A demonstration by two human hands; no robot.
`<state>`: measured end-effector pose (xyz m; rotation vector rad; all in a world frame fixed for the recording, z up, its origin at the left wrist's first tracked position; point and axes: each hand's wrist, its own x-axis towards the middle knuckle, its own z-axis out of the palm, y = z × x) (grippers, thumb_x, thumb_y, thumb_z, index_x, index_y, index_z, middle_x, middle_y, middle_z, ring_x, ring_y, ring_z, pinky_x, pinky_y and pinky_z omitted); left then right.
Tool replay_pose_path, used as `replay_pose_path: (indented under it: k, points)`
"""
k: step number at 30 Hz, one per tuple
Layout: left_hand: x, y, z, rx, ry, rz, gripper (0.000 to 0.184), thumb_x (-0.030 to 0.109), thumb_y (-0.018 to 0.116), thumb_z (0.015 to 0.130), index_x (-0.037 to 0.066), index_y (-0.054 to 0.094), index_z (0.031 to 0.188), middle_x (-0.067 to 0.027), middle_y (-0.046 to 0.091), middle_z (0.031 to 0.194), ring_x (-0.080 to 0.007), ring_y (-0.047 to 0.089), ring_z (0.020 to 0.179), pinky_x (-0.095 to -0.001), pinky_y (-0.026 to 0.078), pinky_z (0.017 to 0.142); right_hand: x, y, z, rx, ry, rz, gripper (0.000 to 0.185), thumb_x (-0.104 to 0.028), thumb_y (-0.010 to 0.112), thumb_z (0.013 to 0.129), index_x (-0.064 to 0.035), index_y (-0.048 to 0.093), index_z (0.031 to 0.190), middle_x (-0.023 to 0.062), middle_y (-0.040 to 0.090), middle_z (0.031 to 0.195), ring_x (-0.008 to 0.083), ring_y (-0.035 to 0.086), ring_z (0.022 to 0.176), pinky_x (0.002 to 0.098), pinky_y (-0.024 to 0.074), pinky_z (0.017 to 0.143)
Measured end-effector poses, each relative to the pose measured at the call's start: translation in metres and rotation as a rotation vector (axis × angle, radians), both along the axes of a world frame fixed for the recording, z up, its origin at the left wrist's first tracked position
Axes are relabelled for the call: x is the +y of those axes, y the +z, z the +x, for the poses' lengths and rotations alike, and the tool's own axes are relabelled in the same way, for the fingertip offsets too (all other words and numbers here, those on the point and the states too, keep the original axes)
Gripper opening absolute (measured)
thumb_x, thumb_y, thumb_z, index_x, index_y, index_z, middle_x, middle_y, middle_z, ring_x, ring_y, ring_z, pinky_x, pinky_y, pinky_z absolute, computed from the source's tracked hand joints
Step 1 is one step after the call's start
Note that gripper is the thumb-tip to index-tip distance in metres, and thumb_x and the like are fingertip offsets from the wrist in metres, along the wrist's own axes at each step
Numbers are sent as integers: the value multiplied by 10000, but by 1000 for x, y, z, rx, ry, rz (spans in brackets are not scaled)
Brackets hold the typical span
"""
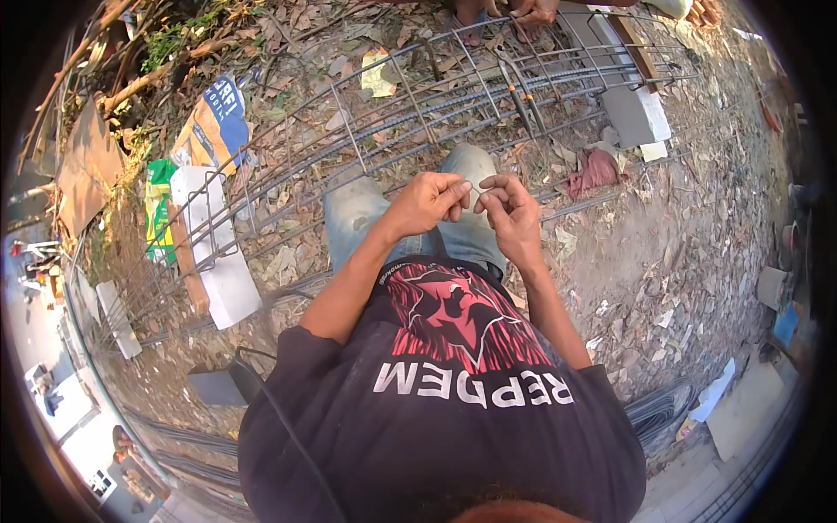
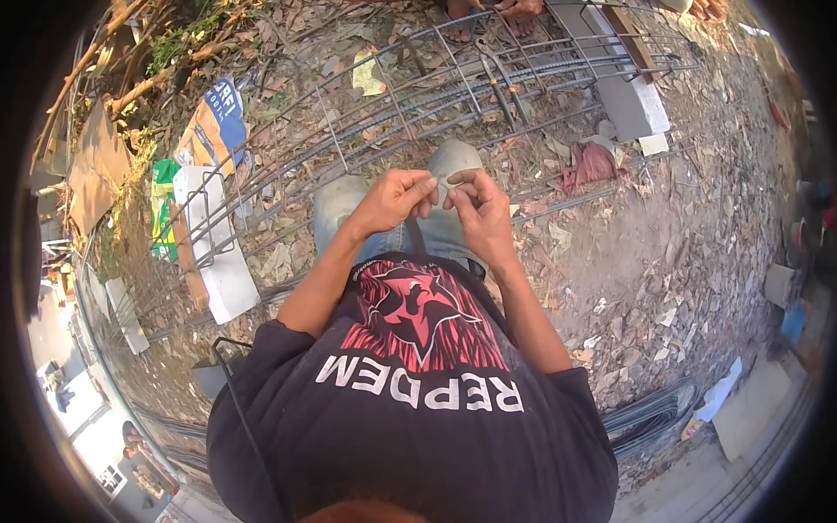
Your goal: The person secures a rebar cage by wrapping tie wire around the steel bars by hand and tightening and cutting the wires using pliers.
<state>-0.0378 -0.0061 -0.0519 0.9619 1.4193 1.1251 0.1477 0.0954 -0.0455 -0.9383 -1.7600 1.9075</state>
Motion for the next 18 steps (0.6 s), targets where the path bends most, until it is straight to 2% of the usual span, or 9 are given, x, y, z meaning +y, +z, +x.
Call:
replay_pose_path:
  k: [2,5,7,10,14,17,18]
  points:
    - [-4,2,-2,-57,-25,17,410,332,564,1101,40,694,845,-7,630,645,-79,587,599,-266,449,567,3,-3,6,43,115,-93,155,-83,649,1022,-6,637,1156,29,706,789,36,518,615,224,390,555]
    - [-11,5,-10,-193,-32,-4,427,350,570,1102,51,675,816,17,593,620,-60,548,577,-254,411,545,3,3,4,113,218,-477,174,-134,658,1031,-6,648,1149,12,674,748,44,477,582,228,357,528]
    - [-13,6,-18,-210,27,3,438,363,574,1102,57,666,803,28,574,610,-51,521,566,-248,388,536,-2,0,1,62,208,-379,182,-170,647,1046,1,675,1104,-8,604,690,51,444,568,246,344,517]
    - [-13,2,-35,-23,-13,-17,450,370,579,1100,55,659,788,29,566,612,-50,503,564,-253,373,531,-7,-8,-7,-45,236,-202,191,-179,639,1049,-2,710,1031,-29,531,650,51,453,577,268,347,513]
    - [-19,2,-51,-105,-36,-49,441,370,592,1096,50,665,801,41,542,614,-41,498,570,-243,359,525,-6,-1,-20,-105,256,-92,207,-168,642,1039,14,717,975,-36,500,627,46,440,588,286,348,516]
    - [-19,1,-59,-2,-83,-63,426,354,604,1092,48,670,803,43,533,603,-41,481,555,-243,356,519,-8,-7,-29,-196,317,394,170,-152,654,1014,-1,730,997,37,565,611,135,517,546,350,401,533]
    - [-20,8,-62,48,-109,-89,422,350,606,1092,46,672,805,44,533,603,-41,477,552,-242,355,518,-8,-4,-31,-250,365,381,134,-106,635,1004,-9,727,1013,74,609,648,138,496,550,334,419,554]
